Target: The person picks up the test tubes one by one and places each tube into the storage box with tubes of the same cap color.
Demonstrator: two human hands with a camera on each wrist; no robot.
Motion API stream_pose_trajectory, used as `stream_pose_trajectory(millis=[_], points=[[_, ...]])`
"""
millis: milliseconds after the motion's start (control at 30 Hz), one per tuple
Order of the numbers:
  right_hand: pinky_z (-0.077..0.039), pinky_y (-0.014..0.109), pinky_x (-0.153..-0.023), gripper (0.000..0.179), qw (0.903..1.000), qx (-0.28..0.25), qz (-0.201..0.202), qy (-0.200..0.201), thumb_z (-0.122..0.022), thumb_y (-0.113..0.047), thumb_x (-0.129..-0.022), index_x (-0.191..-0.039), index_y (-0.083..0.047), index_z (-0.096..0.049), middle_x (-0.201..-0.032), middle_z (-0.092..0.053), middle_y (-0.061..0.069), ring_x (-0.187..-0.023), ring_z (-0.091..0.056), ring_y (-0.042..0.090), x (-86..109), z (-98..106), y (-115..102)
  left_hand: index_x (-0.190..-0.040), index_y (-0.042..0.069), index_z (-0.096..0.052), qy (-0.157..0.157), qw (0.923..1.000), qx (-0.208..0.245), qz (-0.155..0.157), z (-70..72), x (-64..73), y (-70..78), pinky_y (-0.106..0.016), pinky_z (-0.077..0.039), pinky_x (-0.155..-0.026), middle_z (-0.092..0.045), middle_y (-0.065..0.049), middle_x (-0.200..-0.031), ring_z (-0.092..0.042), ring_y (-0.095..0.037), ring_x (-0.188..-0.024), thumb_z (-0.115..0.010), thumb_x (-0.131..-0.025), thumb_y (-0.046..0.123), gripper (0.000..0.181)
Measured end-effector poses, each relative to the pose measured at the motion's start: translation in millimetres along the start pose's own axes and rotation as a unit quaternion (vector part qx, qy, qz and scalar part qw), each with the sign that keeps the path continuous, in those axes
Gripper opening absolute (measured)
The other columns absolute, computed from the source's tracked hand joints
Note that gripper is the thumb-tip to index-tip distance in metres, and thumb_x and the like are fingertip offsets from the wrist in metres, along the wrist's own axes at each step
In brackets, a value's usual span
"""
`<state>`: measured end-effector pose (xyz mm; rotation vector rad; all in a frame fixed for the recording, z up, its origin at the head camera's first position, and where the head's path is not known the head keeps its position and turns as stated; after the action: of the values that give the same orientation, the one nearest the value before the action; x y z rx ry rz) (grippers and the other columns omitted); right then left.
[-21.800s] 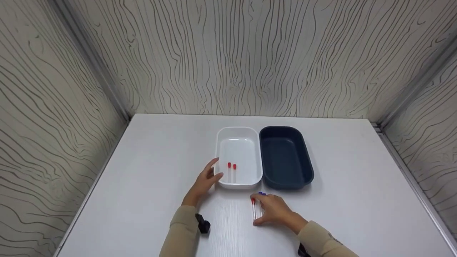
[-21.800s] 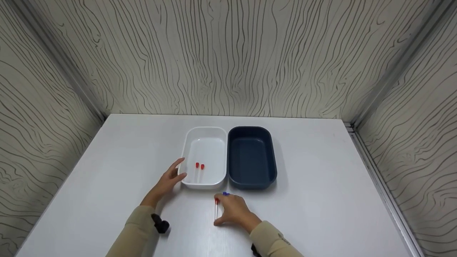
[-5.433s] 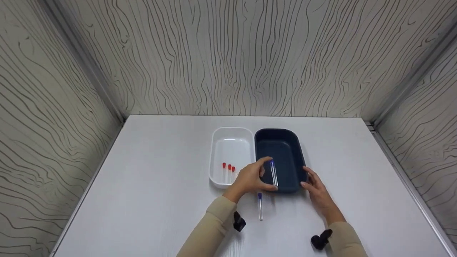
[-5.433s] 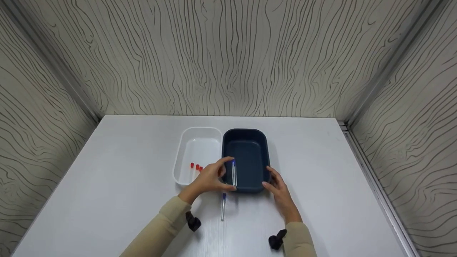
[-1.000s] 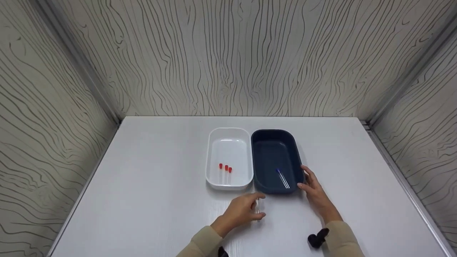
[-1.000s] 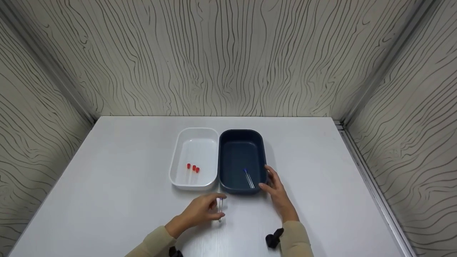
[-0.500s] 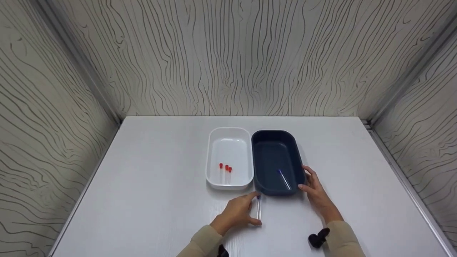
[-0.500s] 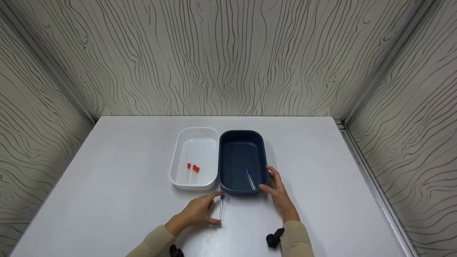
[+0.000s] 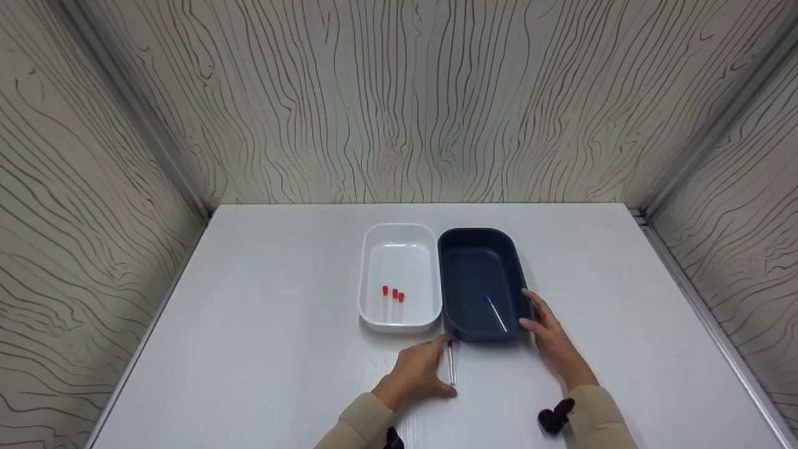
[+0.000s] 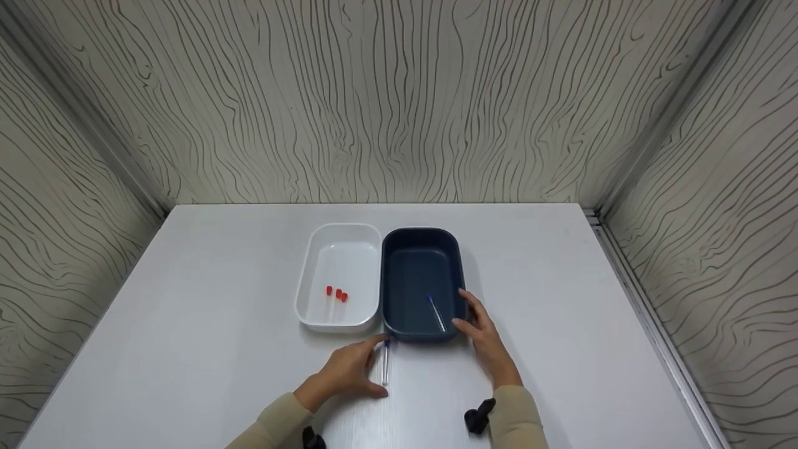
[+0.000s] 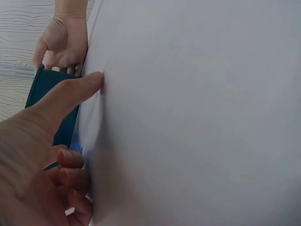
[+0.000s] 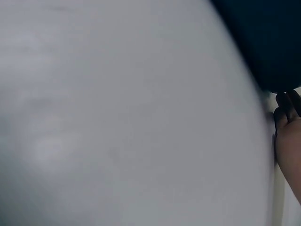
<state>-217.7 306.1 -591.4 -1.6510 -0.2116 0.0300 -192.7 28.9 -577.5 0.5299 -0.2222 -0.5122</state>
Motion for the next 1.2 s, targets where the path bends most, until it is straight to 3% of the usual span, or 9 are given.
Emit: stream_pose_trajectory(millis=[133,333,700,800,867,967,1067,1200], points=[[0.018,0.057,-0.118,0.068,0.9999,-0.002,0.011,0.002,-0.05,-0.004,-0.096,-0.152,-0.008,-0.013,-0.163,0.016,0.014,-0.149,0.024,0.033,0.0,-0.5,-0.4,-0.139,0.016,-0.045,0.007,1.0,0.004,0.005,-1.1,-0.8,-0.6,-0.03,-0.052,-0.084,-0.068,0.0,-0.096,-0.064,-0.016,-0.091,-0.091,-0.056,0.041,0.099],[0.016,0.055,-0.12,0.067,1.0,0.004,0.006,0.007,-0.051,-0.005,-0.096,-0.152,-0.009,-0.015,-0.163,0.015,0.014,-0.15,0.022,0.032,0.5,-0.4,-0.2,-0.14,0.013,-0.042,0.002,0.9998,0.014,0.017,-1.5,-3.4,-2.4,-0.027,-0.048,-0.074,-0.06,0.005,-0.081,-0.054,-0.011,-0.074,-0.091,-0.056,0.041,0.101],[0.015,0.054,-0.12,0.067,0.9999,0.015,0.005,0.006,-0.05,-0.005,-0.096,-0.152,-0.009,-0.013,-0.163,0.016,0.015,-0.15,0.021,0.033,0.4,0.5,0.3,-0.133,0.013,-0.049,0.011,0.9997,0.017,0.016,-0.7,-4.3,-2.8,-0.026,-0.046,-0.069,-0.06,0.005,-0.081,-0.052,-0.011,-0.072,-0.089,-0.059,0.038,0.088],[0.002,0.038,-0.125,0.069,0.9999,0.015,0.004,0.005,-0.05,-0.004,-0.095,-0.153,-0.008,-0.011,-0.163,0.014,0.015,-0.151,0.017,0.034,-1.6,0.7,0.3,-0.129,0.014,-0.049,0.013,0.9998,0.008,0.008,-0.6,-5.2,-3.0,-0.025,-0.045,-0.066,-0.058,0.006,-0.079,-0.05,-0.009,-0.069,-0.089,-0.058,0.039,0.085],[-0.008,0.025,-0.122,0.07,0.9998,0.018,0.003,0.006,-0.05,-0.004,-0.095,-0.153,-0.008,-0.01,-0.163,0.013,0.014,-0.151,0.014,0.034,-1.9,0.3,0.1,-0.128,0.014,-0.049,0.015,0.9999,0.002,0.001,-0.5,-5.3,-3.4,-0.025,-0.046,-0.066,-0.058,0.006,-0.079,-0.049,-0.009,-0.07,-0.089,-0.058,0.04,0.085],[-0.014,0.021,-0.117,0.07,0.9997,0.02,-0.002,0.012,-0.051,-0.005,-0.095,-0.153,-0.009,-0.011,-0.164,0.008,0.013,-0.152,0.008,0.033,-1.0,-0.9,-0.8,-0.131,0.014,-0.048,0.01,0.9999,0.004,0.001,-0.4,-4.7,-4.0,-0.026,-0.05,-0.072,-0.062,0.005,-0.085,-0.053,-0.009,-0.075,-0.089,-0.058,0.04,0.088],[-0.012,0.025,-0.117,0.07,0.9997,0.019,-0.004,0.012,-0.051,-0.006,-0.095,-0.153,-0.01,-0.012,-0.164,0.008,0.013,-0.152,0.009,0.033,-0.4,-1.3,-1.2,-0.133,0.015,-0.048,0.01,0.9999,-0.002,-0.004,0.4,-3.9,-3.8,-0.026,-0.051,-0.074,-0.063,0.004,-0.086,-0.055,-0.009,-0.077,-0.089,-0.058,0.041,0.09],[-0.019,0.013,-0.107,0.07,0.9998,0.018,-0.004,0.012,-0.051,-0.006,-0.095,-0.153,-0.01,-0.012,-0.164,0.009,0.013,-0.151,0.007,0.033,-0.7,-0.7,-0.5,-0.133,0.016,-0.048,0.012,0.9999,-0.005,-0.008,3.1,-2.7,-2.1,-0.026,-0.05,-0.072,-0.061,0.005,-0.083,-0.053,-0.008,-0.075,-0.09,-0.057,0.041,0.09]])
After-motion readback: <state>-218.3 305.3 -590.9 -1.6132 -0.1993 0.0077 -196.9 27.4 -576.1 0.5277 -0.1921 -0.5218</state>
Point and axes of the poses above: each hand's wrist, its own x-axis away from the middle knuckle, its own z-axis out of the back of the hand, y = z × x, the point moved 3 cm from there along -x, towards the middle knuckle
